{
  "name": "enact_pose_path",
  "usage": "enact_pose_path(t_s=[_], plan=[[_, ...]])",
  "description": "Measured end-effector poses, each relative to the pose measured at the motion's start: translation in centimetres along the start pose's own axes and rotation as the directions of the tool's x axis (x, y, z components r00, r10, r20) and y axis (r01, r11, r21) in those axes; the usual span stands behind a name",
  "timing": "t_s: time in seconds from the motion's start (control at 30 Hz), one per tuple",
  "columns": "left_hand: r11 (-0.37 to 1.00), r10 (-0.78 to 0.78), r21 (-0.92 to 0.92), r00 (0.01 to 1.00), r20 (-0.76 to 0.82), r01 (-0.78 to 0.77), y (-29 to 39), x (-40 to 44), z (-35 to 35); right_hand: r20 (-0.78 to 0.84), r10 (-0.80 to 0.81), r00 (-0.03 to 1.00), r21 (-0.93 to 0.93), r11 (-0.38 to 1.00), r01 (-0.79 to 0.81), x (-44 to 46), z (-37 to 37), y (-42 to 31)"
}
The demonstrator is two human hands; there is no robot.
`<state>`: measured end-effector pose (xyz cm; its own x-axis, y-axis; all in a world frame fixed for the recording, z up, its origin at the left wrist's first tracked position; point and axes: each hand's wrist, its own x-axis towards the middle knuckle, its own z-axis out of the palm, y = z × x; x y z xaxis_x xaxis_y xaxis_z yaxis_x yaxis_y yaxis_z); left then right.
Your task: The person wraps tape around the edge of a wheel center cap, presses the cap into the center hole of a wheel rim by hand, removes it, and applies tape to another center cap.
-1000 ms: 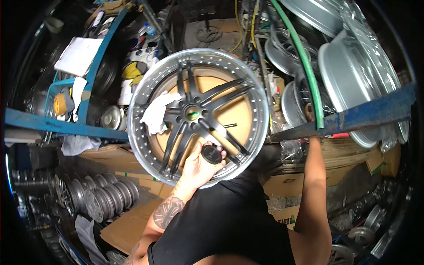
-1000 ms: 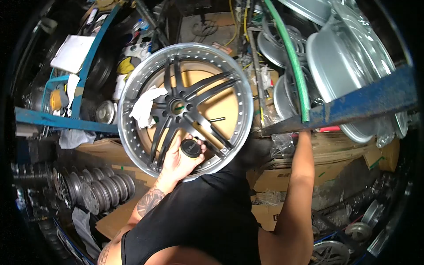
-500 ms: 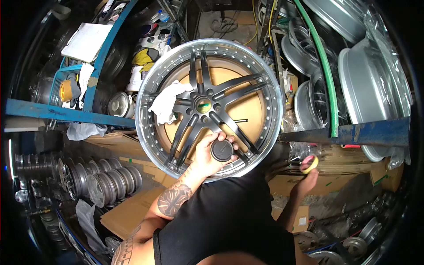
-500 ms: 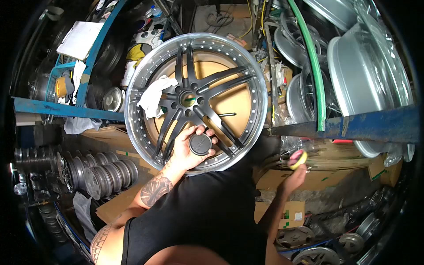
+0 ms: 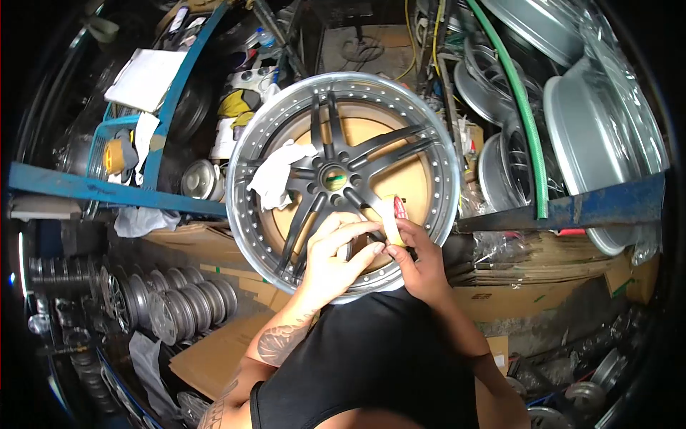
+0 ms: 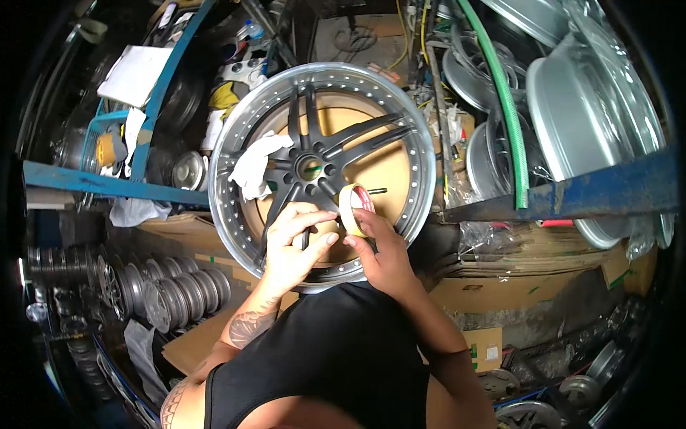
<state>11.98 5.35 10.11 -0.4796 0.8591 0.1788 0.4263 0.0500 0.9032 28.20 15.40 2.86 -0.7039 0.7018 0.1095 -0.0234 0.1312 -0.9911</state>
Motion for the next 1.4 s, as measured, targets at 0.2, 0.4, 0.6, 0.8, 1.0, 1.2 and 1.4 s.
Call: enact_pose_path(t_s=[0.2,0.4,0.6,0.8,1.0,1.2,1.4], plan=[[0.984,0.09,0.166,0.981,-0.169,-0.062,-1.0,-0.7,-0.3,0.109,-0.17,0.979,-0.266,0.944,0.193,1.7,0.8,-1.9],[0.997,-0.082,-0.02,0.983,-0.164,0.08,-2.0,-0.7,-0.4,0.194,-0.304,0.933,-0.42,0.833,0.359,3.2,1.3,-2.5],[0.974,-0.196,-0.12,0.981,-0.004,0.194,-2.7,-0.5,-0.9,0.209,-0.35,0.913,-0.389,0.827,0.406,3.3,1.2,-2.3],[0.96,-0.195,-0.206,0.981,-0.007,0.19,-3.2,-0.8,-0.8,0.214,-0.361,0.908,-0.368,0.831,0.417,3.2,0.9,-1.8],[0.997,-0.079,0.003,0.995,-0.062,0.079,-2.8,-0.8,-0.7,0.2,-0.373,0.906,-0.356,0.834,0.422,3.1,0.9,-2.0],[0.981,0.044,0.189,0.998,0.036,-0.05,-3.3,-0.4,-1.5,0.215,-0.402,0.89,-0.344,0.822,0.454,3.3,0.5,-2.0],[0.995,-0.082,0.057,0.996,-0.023,0.083,-2.4,-0.4,-1.1,0.227,-0.416,0.88,-0.372,0.799,0.473,3.5,0.3,-1.6]])
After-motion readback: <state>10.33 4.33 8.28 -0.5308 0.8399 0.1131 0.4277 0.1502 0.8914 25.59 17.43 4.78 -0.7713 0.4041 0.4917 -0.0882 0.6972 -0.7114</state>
